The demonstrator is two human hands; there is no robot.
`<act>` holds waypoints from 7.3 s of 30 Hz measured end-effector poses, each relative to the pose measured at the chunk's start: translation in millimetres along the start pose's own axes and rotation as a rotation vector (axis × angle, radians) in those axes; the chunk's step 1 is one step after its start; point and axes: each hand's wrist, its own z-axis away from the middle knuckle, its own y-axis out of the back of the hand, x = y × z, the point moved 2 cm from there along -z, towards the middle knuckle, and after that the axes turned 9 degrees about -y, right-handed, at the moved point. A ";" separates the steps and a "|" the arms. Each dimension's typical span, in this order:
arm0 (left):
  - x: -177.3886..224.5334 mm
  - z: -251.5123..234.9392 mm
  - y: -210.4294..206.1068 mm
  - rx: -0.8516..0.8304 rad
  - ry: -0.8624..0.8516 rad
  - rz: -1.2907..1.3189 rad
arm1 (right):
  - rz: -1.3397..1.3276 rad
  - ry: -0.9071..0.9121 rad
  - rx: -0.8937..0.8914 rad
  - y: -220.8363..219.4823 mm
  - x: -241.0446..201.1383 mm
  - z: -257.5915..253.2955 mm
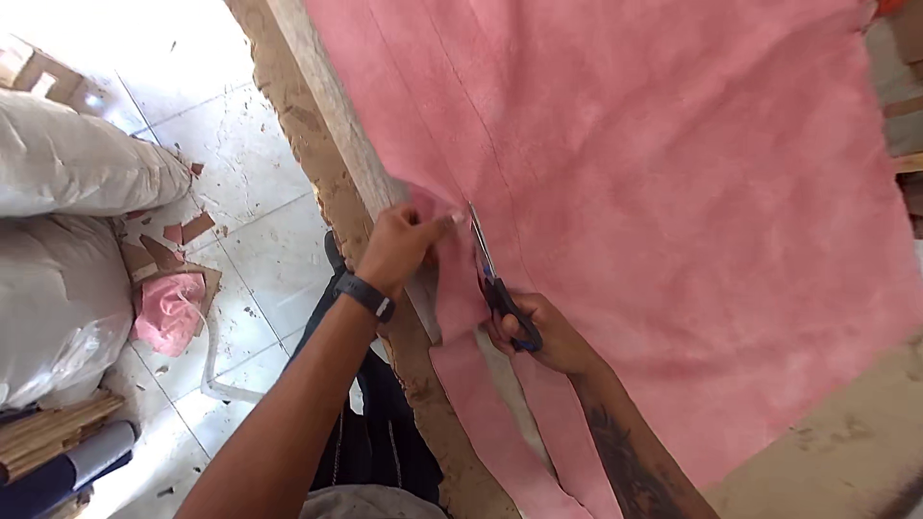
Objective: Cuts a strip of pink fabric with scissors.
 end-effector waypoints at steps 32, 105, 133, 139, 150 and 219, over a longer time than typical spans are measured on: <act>-4.7 -1.0 26.0 -0.163 0.246 0.161 | -0.027 -0.106 0.106 -11.7 -32.2 -46.4; 41.6 -11.9 83.9 -0.147 0.194 0.208 | 0.075 -0.072 0.170 -9.5 -137.5 -157.1; 126.5 -140.1 107.0 0.053 0.088 0.077 | -0.051 -0.054 0.016 -1.3 -154.6 -163.8; 127.0 -133.0 114.6 -0.015 0.189 0.143 | -0.082 -0.056 0.023 -1.9 -161.8 -185.7; 129.4 -145.6 122.5 -0.075 0.259 0.223 | -0.039 -0.092 0.030 -6.6 -184.0 -211.4; 209.6 -251.3 180.2 0.059 0.042 -0.023 | 0.021 -0.073 0.064 14.7 -250.0 -297.9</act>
